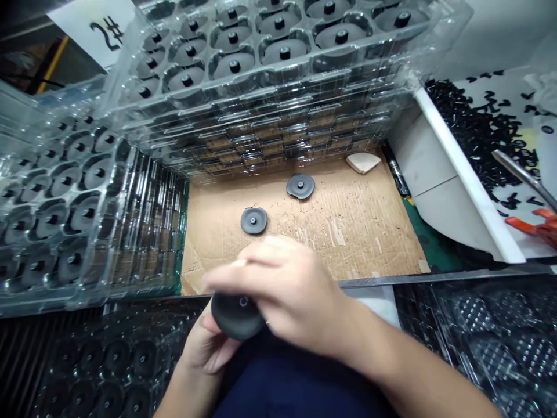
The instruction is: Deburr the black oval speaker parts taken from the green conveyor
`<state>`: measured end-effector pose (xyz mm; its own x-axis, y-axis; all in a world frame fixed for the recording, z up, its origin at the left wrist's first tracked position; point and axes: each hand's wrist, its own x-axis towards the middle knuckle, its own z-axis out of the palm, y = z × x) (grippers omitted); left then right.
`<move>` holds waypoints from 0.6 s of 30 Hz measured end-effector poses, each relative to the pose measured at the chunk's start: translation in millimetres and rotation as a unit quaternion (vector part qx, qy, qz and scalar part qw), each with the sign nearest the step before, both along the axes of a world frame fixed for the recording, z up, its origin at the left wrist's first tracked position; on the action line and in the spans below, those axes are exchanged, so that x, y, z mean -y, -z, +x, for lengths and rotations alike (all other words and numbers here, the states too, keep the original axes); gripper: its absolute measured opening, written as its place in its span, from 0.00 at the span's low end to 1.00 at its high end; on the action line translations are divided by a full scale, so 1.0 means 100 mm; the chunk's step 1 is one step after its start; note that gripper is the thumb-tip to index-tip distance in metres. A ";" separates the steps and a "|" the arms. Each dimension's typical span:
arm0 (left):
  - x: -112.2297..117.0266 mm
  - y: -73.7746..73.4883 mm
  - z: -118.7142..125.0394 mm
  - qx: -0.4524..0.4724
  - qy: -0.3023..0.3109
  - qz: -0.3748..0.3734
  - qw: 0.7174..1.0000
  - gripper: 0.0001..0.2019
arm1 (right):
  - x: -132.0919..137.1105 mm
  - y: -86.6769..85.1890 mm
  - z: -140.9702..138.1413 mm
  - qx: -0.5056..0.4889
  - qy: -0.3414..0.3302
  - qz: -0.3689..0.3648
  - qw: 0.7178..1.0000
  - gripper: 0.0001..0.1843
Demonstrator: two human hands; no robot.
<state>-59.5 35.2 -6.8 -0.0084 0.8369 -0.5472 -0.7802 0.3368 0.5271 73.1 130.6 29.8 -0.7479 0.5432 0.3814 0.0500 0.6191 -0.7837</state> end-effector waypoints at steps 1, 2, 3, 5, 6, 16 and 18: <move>-0.01 -0.01 0.00 0.026 0.003 0.021 0.999 0.28 | -0.05 0.06 0.03 0.021 0.047 -0.022 0.998 0.15; -0.01 -0.01 -0.01 0.053 0.006 0.042 0.998 0.27 | -0.09 0.12 0.07 0.041 0.101 -0.034 0.993 0.14; 0.00 -0.01 -0.01 0.077 0.006 0.061 0.995 0.26 | -0.10 0.20 0.11 0.068 0.151 -0.044 0.985 0.13; 0.01 0.01 -0.03 0.102 0.003 0.083 0.991 0.25 | -0.07 0.40 0.16 0.123 0.205 -0.080 0.968 0.12; 0.02 0.02 -0.04 0.105 0.001 0.086 0.991 0.25 | -0.03 0.52 0.18 0.146 0.209 -0.103 0.961 0.13; -0.02 0.01 -0.05 0.091 -0.023 0.051 0.994 0.24 | 0.08 0.55 0.12 0.145 0.213 -0.180 0.949 0.11; -0.02 0.02 -0.02 0.070 -0.042 0.046 0.996 0.25 | 0.10 0.22 0.06 0.077 0.224 -0.153 0.959 0.11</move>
